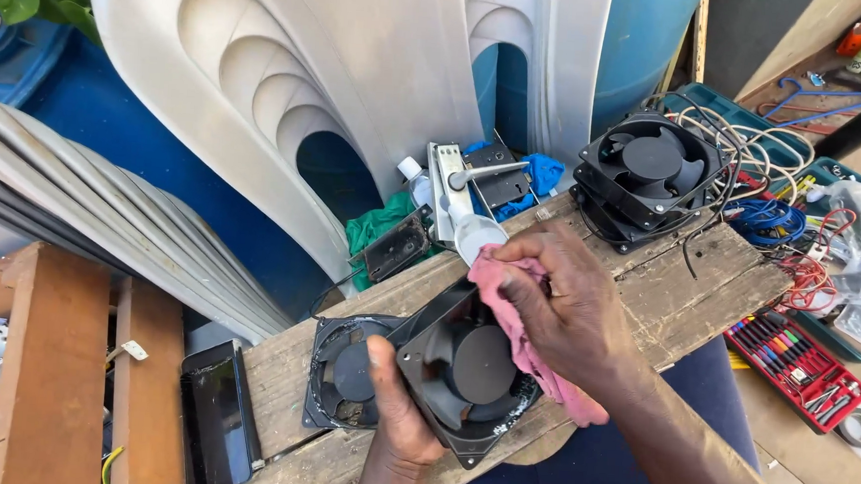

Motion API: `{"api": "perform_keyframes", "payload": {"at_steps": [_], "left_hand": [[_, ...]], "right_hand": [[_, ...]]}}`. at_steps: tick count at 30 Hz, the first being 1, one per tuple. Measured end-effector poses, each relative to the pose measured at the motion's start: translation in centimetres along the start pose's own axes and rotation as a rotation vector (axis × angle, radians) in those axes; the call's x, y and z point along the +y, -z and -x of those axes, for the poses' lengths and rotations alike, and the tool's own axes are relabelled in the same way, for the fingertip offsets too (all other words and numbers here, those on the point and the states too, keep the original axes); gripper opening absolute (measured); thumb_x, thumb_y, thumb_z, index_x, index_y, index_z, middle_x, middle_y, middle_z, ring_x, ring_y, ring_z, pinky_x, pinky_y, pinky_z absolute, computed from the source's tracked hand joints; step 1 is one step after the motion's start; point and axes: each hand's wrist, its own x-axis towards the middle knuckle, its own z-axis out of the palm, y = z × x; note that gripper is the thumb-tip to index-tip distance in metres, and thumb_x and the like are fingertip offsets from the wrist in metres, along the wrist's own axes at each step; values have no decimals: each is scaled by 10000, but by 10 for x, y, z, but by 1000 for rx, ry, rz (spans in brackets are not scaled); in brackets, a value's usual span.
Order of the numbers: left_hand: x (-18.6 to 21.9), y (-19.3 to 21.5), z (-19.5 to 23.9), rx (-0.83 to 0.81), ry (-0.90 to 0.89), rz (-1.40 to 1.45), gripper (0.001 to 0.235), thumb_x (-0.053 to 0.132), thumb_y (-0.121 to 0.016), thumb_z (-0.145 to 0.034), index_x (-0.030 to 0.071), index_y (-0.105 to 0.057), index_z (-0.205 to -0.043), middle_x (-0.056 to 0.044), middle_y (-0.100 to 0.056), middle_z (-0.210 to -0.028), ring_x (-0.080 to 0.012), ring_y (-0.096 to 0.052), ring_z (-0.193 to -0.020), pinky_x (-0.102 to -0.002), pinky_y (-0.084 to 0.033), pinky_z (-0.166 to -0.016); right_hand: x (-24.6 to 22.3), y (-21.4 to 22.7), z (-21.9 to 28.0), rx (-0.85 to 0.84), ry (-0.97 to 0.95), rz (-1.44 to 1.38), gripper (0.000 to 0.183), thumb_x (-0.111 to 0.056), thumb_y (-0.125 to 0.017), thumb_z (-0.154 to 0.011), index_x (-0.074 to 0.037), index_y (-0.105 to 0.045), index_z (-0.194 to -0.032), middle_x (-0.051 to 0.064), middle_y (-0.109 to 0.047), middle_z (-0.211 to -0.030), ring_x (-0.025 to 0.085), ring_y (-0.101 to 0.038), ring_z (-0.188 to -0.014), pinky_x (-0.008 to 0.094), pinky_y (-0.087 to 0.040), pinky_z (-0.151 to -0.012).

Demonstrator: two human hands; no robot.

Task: Cleaning dust from computer cooling fans using a cloth and cleaning liquid.

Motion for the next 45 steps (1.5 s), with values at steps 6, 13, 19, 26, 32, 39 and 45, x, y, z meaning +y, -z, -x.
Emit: {"api": "perform_keyframes", "payload": {"at_steps": [6, 13, 19, 26, 32, 39, 45], "left_hand": [[3, 6, -1, 109, 44, -75, 1014, 779, -569, -869, -14, -576, -1501, -229, -687, -1423, -387, -663, -1308, -556, -543, -1114], [-6, 47, -13, 290, 89, 76, 684, 782, -627, -883, 109, -716, -796, -182, -768, -776, -293, -765, -713, -386, -610, -658], [20, -5, -21, -21, -29, 83, 1031, 852, -454, -895, 105, -476, -1606, -209, -626, -1481, -428, -608, -1351, -634, -521, -1136], [13, 1, -13, -24, 13, 95, 1094, 867, -454, -867, 65, -452, -1611, -244, -592, -1511, -474, -576, -1377, -681, -498, -1144], [-3, 20, -2, 91, 71, -201, 968, 771, -568, -859, -7, -645, -1428, -242, -727, -1351, -426, -702, -1260, -601, -592, -1065], [33, -70, -2, 68, 60, -939, 1456, 889, -858, -479, 29, -461, -1585, -125, -674, -1502, -194, -645, -1381, -364, -557, -1125], [1, -61, 5, 288, -145, -1335, 660, 164, -762, -768, 176, -666, -1421, -51, -839, -1135, -174, -840, -840, -282, -718, -702]], "right_hand": [[11, -17, 9, 42, -205, 137, 188, -329, -700, -1018, -179, -685, -1130, 45, -649, -1060, 224, -673, -923, 400, -534, -711], [-40, -17, 41, -232, -71, -185, 100, -209, -648, -960, -166, -682, -877, -1, -658, -890, 135, -686, -790, 326, -538, -655], [9, 34, 52, -140, -383, -1579, 325, -127, -796, -1031, 57, -655, -1259, 249, -698, -1219, 430, -694, -1126, 550, -546, -1016], [21, 46, 35, 232, -773, -1228, 227, -39, -522, -1040, -40, -697, -1186, 249, -693, -1319, 329, -700, -819, 793, -649, -651], [59, 11, 55, -67, -884, -695, 370, -119, -641, -1009, -80, -726, -1367, 193, -730, -926, 241, -636, -624, 441, -636, -590], [83, -10, 66, 104, -636, -690, 368, -228, -732, -940, -16, -756, -1240, 100, -768, -1210, 180, -727, -1028, 320, -613, -862], [60, 20, 34, 332, -764, -308, 260, -147, -796, -951, -106, -704, -1191, 33, -746, -1048, 125, -665, -841, 246, -540, -687]]}}
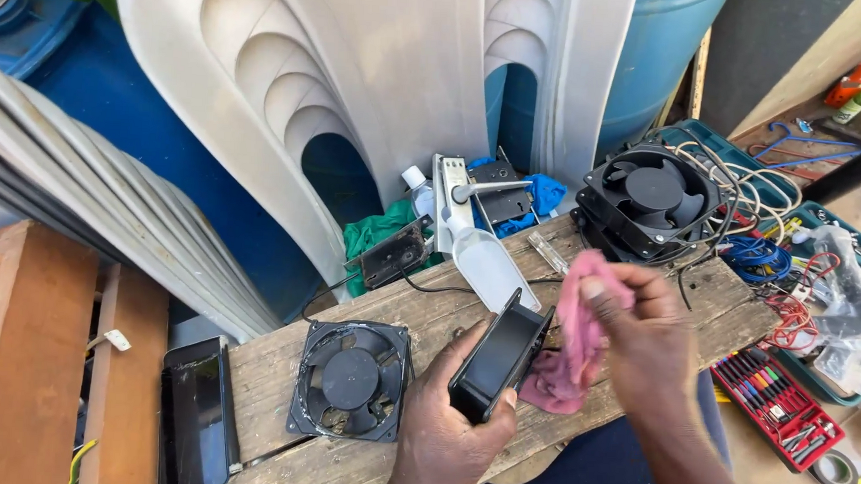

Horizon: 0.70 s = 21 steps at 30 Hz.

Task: Cleaning dust from computer cooling fans using a cloth and cleaning liquid.

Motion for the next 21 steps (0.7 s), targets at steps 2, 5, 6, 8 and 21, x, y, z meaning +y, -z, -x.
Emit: {"api": "perform_keyframes", "payload": {"at_steps": [2, 5, 6, 8, 21], "left_hand": [[4, 1, -1, -4, 16, -33, 642, 183, -759, -776, 169, -672, -1411, -38, -825, -1099, -173, -817, -843, -288, -690, -727], [14, -3, 0, -22, 24, -92, 666, 192, -769, -778, 197, -649, -1433, -19, -816, -1100, -176, -809, -829, -299, -674, -686], [18, -4, 1, -24, 22, -126, 712, 182, -783, -773, 232, -620, -1463, -12, -821, -1135, -181, -825, -811, -304, -687, -621], [24, -7, 0, -25, 26, -109, 713, 210, -800, -773, 232, -627, -1464, -6, -805, -1262, -205, -789, -1034, -339, -635, -800], [9, -7, -7, -103, -18, -45, 553, 261, -759, -800, 122, -630, -1320, -74, -795, -1149, -284, -817, -1002, -377, -628, -793]], "right_hand": [[-12, 0, 1, -62, -40, -269, 222, -90, -767, -953, -99, -691, -1162, 58, -755, -1119, 141, -685, -931, 254, -559, -789], [-51, -12, 25, -146, -36, -58, 184, -110, -793, -921, -166, -754, -1093, -7, -776, -1054, 105, -681, -896, 246, -538, -793], [-67, -18, 36, -177, 3, 420, 174, -188, -848, -888, -241, -828, -1053, -98, -789, -918, 52, -655, -771, 231, -496, -696], [-74, -23, 41, -214, 134, 570, 168, -356, -808, -889, -262, -858, -1018, -89, -712, -993, 77, -677, -807, 286, -521, -680], [-110, -16, 39, -915, 680, 957, 170, -362, -645, -911, -279, -760, -818, -30, -665, -946, 201, -708, -829, 428, -522, -704]]}}
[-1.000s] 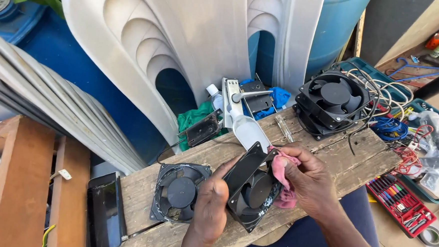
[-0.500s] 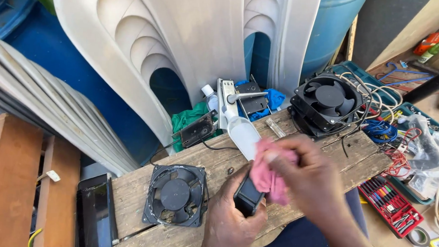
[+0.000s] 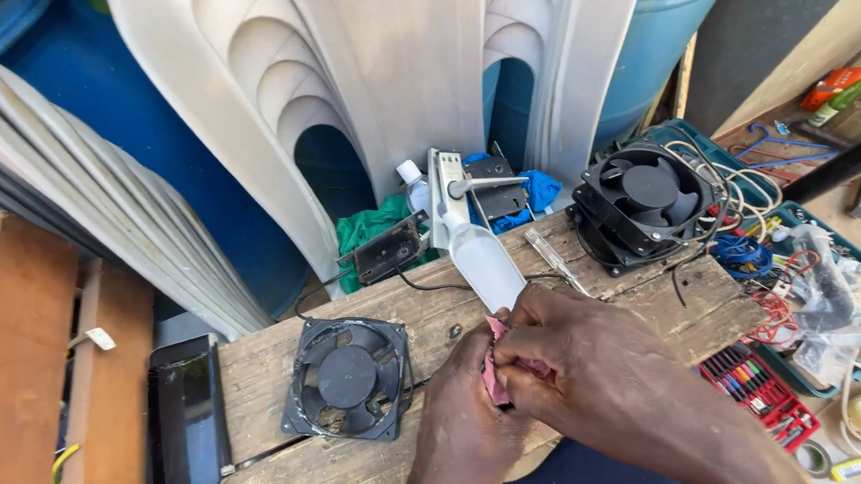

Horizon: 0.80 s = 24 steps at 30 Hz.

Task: Cleaning dust from computer cooling fans using a cloth and cleaning liquid.

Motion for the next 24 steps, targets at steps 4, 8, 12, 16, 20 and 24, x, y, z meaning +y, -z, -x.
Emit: {"api": "perform_keyframes", "payload": {"at_steps": [4, 8, 12, 16, 20, 24], "left_hand": [[-4, -2, -5, 6, -40, 41, 467, 203, -658, -866, 92, -625, -1318, -93, -812, -1127, -283, -851, -984, -403, -666, -800], [5, -7, -1, -65, 17, -97, 665, 426, -661, -869, 203, -565, -1489, -53, -672, -1500, -348, -687, -1291, -496, -573, -962], [-8, -8, -2, -31, 4, -208, 740, 423, -816, -789, 200, -586, -1455, -56, -749, -1364, -326, -760, -1125, -491, -614, -844], [0, 6, -2, -82, 84, -125, 758, 213, -745, -780, 201, -561, -1516, -67, -670, -1513, -284, -663, -1347, -423, -551, -1047], [3, 3, -5, -5, 17, -109, 585, 291, -800, -747, 229, -671, -1315, 5, -797, -1258, -234, -784, -1121, -364, -607, -884], [0, 3, -6, -62, 69, -112, 535, 336, -897, -698, 234, -668, -1170, 30, -801, -1127, -230, -795, -1032, -364, -604, -827]], "right_hand": [[8, 5, -11, -18, 117, 51, 168, -396, -791, -817, -268, -689, -778, -24, -621, -866, 235, -655, -786, 446, -504, -664], [10, 18, -11, -134, 187, 90, 157, -324, -677, -864, -212, -704, -757, -5, -710, -850, 269, -672, -845, 460, -514, -776], [42, 24, -13, -256, -10, -442, 202, -208, -574, -942, -153, -766, -915, -10, -733, -904, 143, -667, -758, 326, -532, -687], [67, 11, 2, -38, 7, -813, 284, -235, -512, -1030, -43, -720, -1051, 63, -710, -1040, 193, -641, -1015, 375, -482, -915], [42, 13, -3, -106, -336, -636, 111, -111, -722, -932, -125, -828, -906, 4, -765, -703, 104, -677, -608, 288, -536, -550], [27, 10, -8, -17, 48, -362, 82, -315, -815, -915, -260, -864, -950, -92, -791, -903, 76, -763, -750, 259, -602, -664]]}}
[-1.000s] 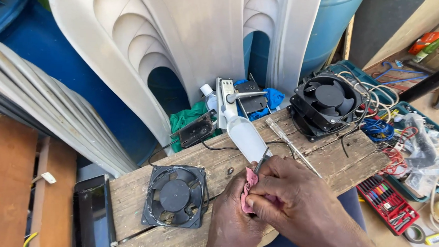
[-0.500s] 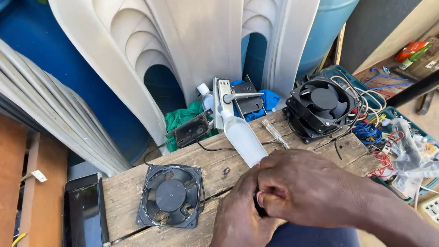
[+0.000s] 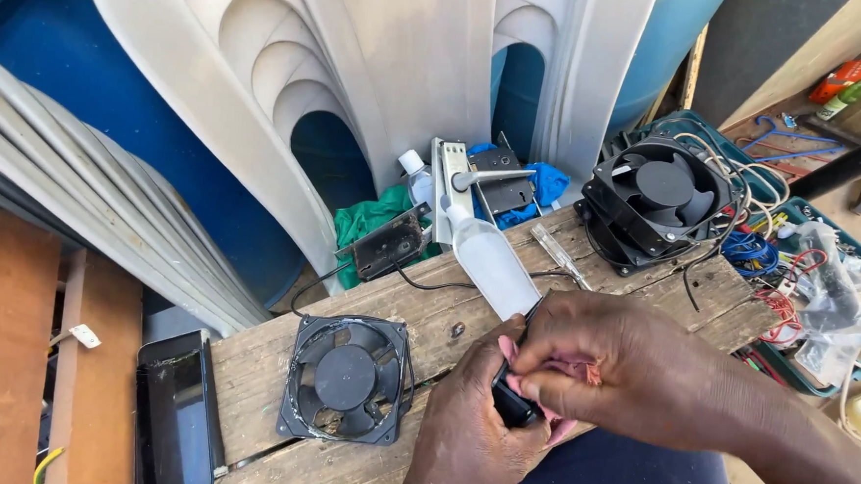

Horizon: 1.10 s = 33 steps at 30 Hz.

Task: Cleaning dust from computer cooling fans using a cloth and cleaning liquid.

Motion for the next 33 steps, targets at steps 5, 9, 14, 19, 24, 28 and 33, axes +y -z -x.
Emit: {"api": "perform_keyframes", "payload": {"at_steps": [5, 9, 14, 19, 24, 28, 33], "left_hand": [[-2, 15, -3, -61, -1, 88, 849, 379, -755, -762, 181, -513, -1551, -66, -641, -1555, -278, -654, -1379, -436, -540, -1071], [-11, 6, 0, -22, -121, 94, 793, 354, -795, -794, 116, -547, -1508, -126, -661, -1518, -319, -658, -1377, -428, -529, -1088], [-16, -7, 7, -95, -199, 32, 750, 389, -619, -890, 106, -469, -1568, -150, -537, -1630, -379, -517, -1490, -521, -454, -1145], [-10, -5, 4, -99, -96, 66, 827, 214, -781, -829, 86, -465, -1582, -135, -538, -1631, -318, -530, -1488, -435, -430, -1183], [-12, 2, 1, -136, 80, 94, 899, 305, -869, -789, 145, -481, -1585, -83, -554, -1616, -272, -516, -1496, -425, -460, -1166], [-24, 4, 3, -98, -35, 111, 883, 468, -795, -800, 151, -495, -1567, -113, -601, -1573, -320, -607, -1415, -468, -515, -1089], [-15, -7, 7, -167, -76, -43, 906, 341, -827, -801, 142, -459, -1604, -91, -506, -1667, -284, -472, -1532, -437, -391, -1209]], "right_hand": [[-7, -6, 1, 2, 318, 258, 403, -541, -664, -968, -214, -788, -1169, 47, -640, -1028, 273, -664, -911, 445, -547, -730], [5, -13, 9, -38, 332, 344, 557, -659, -585, -994, -203, -713, -1287, 79, -629, -1049, 332, -653, -894, 493, -520, -771], [10, -5, 16, -165, 241, 310, 396, -604, -576, -1034, -243, -734, -989, 28, -616, -905, 285, -630, -821, 451, -512, -716], [-4, -5, 18, -124, 153, 135, 278, -371, -576, -1069, -217, -807, -1059, -4, -608, -877, 202, -664, -772, 364, -502, -619], [0, -16, 17, 30, 317, 369, 274, -335, -492, -1098, -200, -713, -1185, 36, -563, -901, 270, -587, -793, 433, -458, -652], [5, -18, 23, -11, 261, 372, 424, -480, -483, -1080, -215, -690, -1339, 53, -613, -995, 294, -624, -830, 450, -495, -707], [12, -4, 23, -261, 138, 350, 218, -518, -741, -994, -305, -740, -1042, 5, -655, -912, 269, -653, -874, 439, -476, -807]]}}
